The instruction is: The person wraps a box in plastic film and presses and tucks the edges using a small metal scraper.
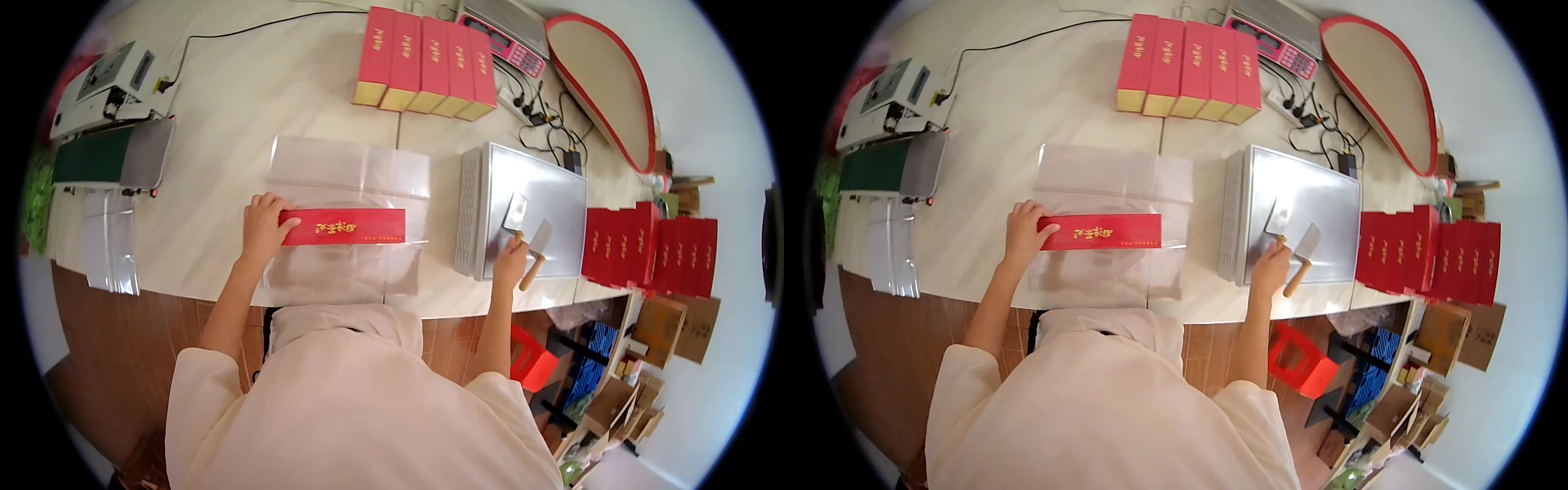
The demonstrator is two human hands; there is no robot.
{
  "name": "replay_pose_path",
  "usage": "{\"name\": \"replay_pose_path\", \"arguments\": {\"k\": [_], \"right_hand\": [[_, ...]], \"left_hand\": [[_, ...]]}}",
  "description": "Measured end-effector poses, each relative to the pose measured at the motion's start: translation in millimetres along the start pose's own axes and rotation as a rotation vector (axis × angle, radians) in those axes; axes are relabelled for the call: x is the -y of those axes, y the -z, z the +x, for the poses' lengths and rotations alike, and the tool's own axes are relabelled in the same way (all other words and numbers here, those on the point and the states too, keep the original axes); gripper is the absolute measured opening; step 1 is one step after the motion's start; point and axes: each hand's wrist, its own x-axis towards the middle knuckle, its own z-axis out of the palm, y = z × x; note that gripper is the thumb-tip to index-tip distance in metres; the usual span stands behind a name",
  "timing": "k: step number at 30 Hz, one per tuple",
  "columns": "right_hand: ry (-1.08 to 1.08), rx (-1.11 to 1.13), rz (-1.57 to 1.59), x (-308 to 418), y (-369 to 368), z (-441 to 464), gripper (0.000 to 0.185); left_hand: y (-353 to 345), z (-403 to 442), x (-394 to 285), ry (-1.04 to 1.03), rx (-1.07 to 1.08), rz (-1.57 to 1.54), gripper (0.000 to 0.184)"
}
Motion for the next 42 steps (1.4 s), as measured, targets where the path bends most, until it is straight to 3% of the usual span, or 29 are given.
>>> {"name": "replay_pose_path", "arguments": {"k": [2,3,5,6,7,10,11,13,20,32,38,42], "right_hand": [[0.126,-0.072,0.203,-0.2,-2.4,0.0,0.034],[0.063,0.114,0.312,21.1,18.8,-5.3,0.032],[0.342,0.214,0.469,44.2,25.6,-21.0,0.028],[0.419,0.373,0.556,53.9,23.4,-29.2,0.022],[0.667,0.421,0.632,70.1,21.5,-37.0,0.018],[1.018,0.684,0.512,125.9,22.6,-58.9,0.016],[1.02,0.686,0.514,135.6,17.1,-64.4,0.016],[1.239,0.773,0.463,150.9,5.7,-72.3,0.017],[1.245,0.821,0.432,161.1,-19.3,-69.1,0.018],[1.161,0.535,0.4,166.9,-25.6,-63.5,0.014],[1.072,0.474,0.421,173.0,-20.7,-70.1,0.013],[0.855,0.41,0.399,174.4,-22.7,-84.7,0.017]], "left_hand": [[-1.4,-0.6,1.5,-0.029,0.002,-0.015,0.023],[-1.5,-1.5,2.1,-0.009,-0.007,0.0,0.023],[-1.1,-1.6,1.5,-0.046,-0.014,-0.019,0.024],[0.2,-1.8,0.8,-0.043,-0.005,-0.008,0.026],[1.3,-1.8,1.4,-0.045,-0.006,-0.005,0.026],[-0.5,-1.0,-0.3,-0.013,0.012,-0.034,0.025],[-0.9,-1.1,0.5,-0.019,0.015,-0.031,0.024],[0.8,-2.1,2.9,-0.014,0.013,-0.021,0.024],[0.7,-3.7,-0.7,-0.01,0.006,-0.038,0.023],[1.0,-1.6,-0.5,-0.045,0.015,-0.017,0.026],[0.3,-2.0,-0.3,-0.048,0.019,-0.016,0.025],[-1.1,-2.6,1.0,-0.056,0.003,-0.012,0.023]]}}
